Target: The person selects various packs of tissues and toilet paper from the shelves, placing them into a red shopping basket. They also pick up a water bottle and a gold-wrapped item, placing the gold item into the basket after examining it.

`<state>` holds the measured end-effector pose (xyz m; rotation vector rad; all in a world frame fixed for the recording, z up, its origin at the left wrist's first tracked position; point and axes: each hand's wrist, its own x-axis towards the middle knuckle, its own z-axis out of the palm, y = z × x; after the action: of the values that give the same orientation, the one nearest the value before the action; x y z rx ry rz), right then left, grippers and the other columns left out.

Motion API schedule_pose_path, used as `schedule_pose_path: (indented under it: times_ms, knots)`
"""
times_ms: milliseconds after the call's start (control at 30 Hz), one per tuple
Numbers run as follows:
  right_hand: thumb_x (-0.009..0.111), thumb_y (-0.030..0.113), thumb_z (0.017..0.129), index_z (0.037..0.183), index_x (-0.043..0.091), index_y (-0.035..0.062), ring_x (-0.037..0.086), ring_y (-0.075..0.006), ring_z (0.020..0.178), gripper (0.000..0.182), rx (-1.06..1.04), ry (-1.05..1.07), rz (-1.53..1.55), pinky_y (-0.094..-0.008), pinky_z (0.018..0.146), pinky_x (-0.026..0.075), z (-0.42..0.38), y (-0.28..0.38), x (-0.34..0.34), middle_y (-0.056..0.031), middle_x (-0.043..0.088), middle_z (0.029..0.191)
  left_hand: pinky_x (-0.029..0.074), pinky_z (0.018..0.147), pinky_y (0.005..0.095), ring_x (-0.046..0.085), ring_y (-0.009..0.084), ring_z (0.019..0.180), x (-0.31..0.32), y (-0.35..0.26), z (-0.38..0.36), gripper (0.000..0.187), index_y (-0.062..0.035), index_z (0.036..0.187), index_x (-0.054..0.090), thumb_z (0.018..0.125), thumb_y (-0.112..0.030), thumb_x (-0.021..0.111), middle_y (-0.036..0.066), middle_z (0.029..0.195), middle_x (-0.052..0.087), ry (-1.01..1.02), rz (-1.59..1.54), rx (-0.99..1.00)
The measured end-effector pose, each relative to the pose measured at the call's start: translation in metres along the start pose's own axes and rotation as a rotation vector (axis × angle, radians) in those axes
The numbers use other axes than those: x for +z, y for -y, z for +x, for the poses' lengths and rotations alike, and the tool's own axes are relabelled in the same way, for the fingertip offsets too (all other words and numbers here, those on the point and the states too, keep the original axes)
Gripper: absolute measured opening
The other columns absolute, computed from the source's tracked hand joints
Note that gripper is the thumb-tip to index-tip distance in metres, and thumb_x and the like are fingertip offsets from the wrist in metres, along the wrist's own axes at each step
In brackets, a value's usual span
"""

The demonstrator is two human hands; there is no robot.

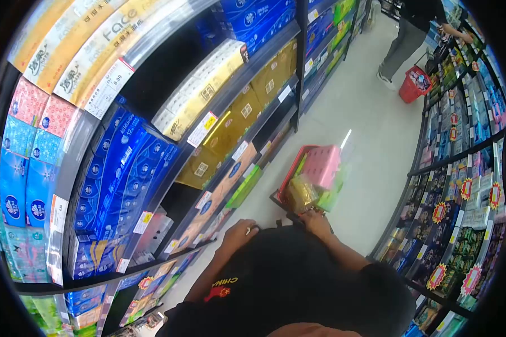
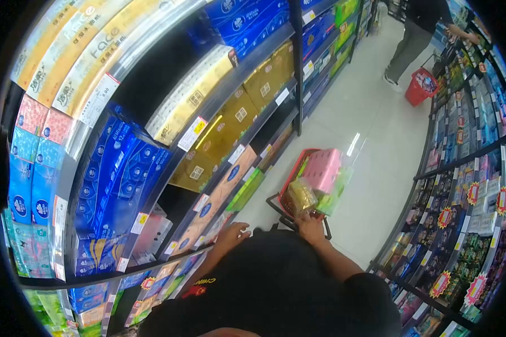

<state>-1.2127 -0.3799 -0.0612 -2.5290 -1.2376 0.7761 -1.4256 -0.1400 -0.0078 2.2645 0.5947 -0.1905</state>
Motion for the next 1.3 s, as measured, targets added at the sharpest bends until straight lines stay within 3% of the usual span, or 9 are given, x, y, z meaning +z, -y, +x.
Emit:
schedule_pose_path:
  times_ms: [100,333,533,633,733,833,933,1067,1300]
  knots:
    - [0.053,0.019,0.087,0.102,0.068,0.0168,0.065,-0.0312,0.094,0.022,-0.017,-0.055,-0.005,-0.0475,0.081,0.052,-0.003,-0.003,-0.006,-0.0106,0.060,0.113,0.051,0.081,0.0384,0.064,0.0290,0.094,0.007,-0.006,0.004,0.030,-0.0125,0.111,0.064,0.090,-0.035,0.062,0.010,0.102,0.064,0.003,-0.020,-0.026]
    - [0.052,0.018,0.087,0.108,0.065,0.0150,0.064,-0.0336,0.102,0.025,-0.089,0.087,0.071,-0.0458,0.084,0.053,0.003,-0.032,-0.003,-0.0132,0.060,0.114,0.052,0.079,0.0378,0.065,0.0284,0.092,0.020,-0.028,0.019,0.031,-0.0114,0.111,0.063,0.089,-0.033,0.065,0.010,0.099,0.064,0.025,-0.017,-0.042]
    - [0.055,0.027,0.087,0.112,0.064,0.0144,0.061,-0.0352,0.108,0.030,-0.153,0.072,0.169,-0.0470,0.084,0.053,0.005,-0.045,-0.017,-0.0139,0.062,0.114,0.051,0.083,0.0389,0.063,0.0306,0.096,0.031,-0.061,0.050,0.048,-0.0115,0.127,0.055,0.085,-0.030,0.069,0.015,0.113,0.059,0.048,-0.005,0.015]
    - [0.056,0.030,0.087,0.114,0.064,0.0143,0.060,-0.0347,0.111,0.032,-0.135,0.136,0.207,-0.0475,0.085,0.052,0.009,-0.042,-0.033,-0.0137,0.063,0.114,0.049,0.087,0.0414,0.058,0.0333,0.107,0.041,-0.083,0.072,0.056,-0.0109,0.131,0.051,0.082,-0.030,0.072,0.016,0.122,0.053,-0.136,0.135,0.249]
    - [0.055,0.031,0.087,0.117,0.064,0.0162,0.061,-0.0328,0.111,0.034,-0.226,0.122,0.200,-0.0471,0.086,0.052,0.021,-0.056,-0.011,-0.0133,0.063,0.115,0.047,0.091,0.0438,0.052,0.0354,0.115,0.042,-0.112,0.098,0.057,-0.0107,0.130,0.053,0.080,-0.031,0.073,0.014,0.125,0.052,-0.116,0.175,0.420]
    - [0.055,0.029,0.087,0.117,0.064,0.0164,0.062,-0.0323,0.109,0.034,-0.229,0.127,0.235,-0.0457,0.087,0.052,0.022,-0.058,-0.008,-0.0131,0.063,0.115,0.048,0.090,0.0452,0.056,0.0345,0.111,0.044,-0.123,0.106,0.054,-0.0120,0.127,0.055,0.080,-0.030,0.072,0.014,0.123,0.054,0.044,0.318,0.440]
    - [0.055,0.027,0.086,0.115,0.065,0.0160,0.062,-0.0324,0.108,0.032,-0.236,0.089,0.286,-0.0452,0.087,0.052,0.022,-0.058,-0.009,-0.0131,0.063,0.114,0.049,0.090,0.0457,0.058,0.0339,0.110,0.060,-0.102,0.118,0.049,-0.0122,0.123,0.057,0.080,-0.030,0.071,0.013,0.121,0.056,0.300,0.288,0.282]
    - [0.055,0.027,0.087,0.110,0.066,0.0153,0.063,-0.0328,0.106,0.028,-0.307,0.072,0.304,-0.0458,0.087,0.051,0.027,-0.061,-0.013,-0.0137,0.064,0.111,0.050,0.090,0.0444,0.059,0.0319,0.110,0.071,-0.084,0.133,0.042,-0.0131,0.120,0.058,0.082,-0.029,0.067,0.012,0.117,0.059,0.345,0.167,0.238]
    - [0.055,0.027,0.087,0.104,0.066,0.0117,0.062,-0.0317,0.101,0.026,-0.199,0.118,0.358,-0.0434,0.085,0.050,0.041,-0.060,-0.060,-0.0124,0.065,0.099,0.050,0.090,0.0416,0.059,0.0302,0.111,0.068,-0.072,0.181,0.033,-0.0154,0.116,0.062,0.085,-0.026,0.066,0.010,0.116,0.059,0.425,0.129,0.297]
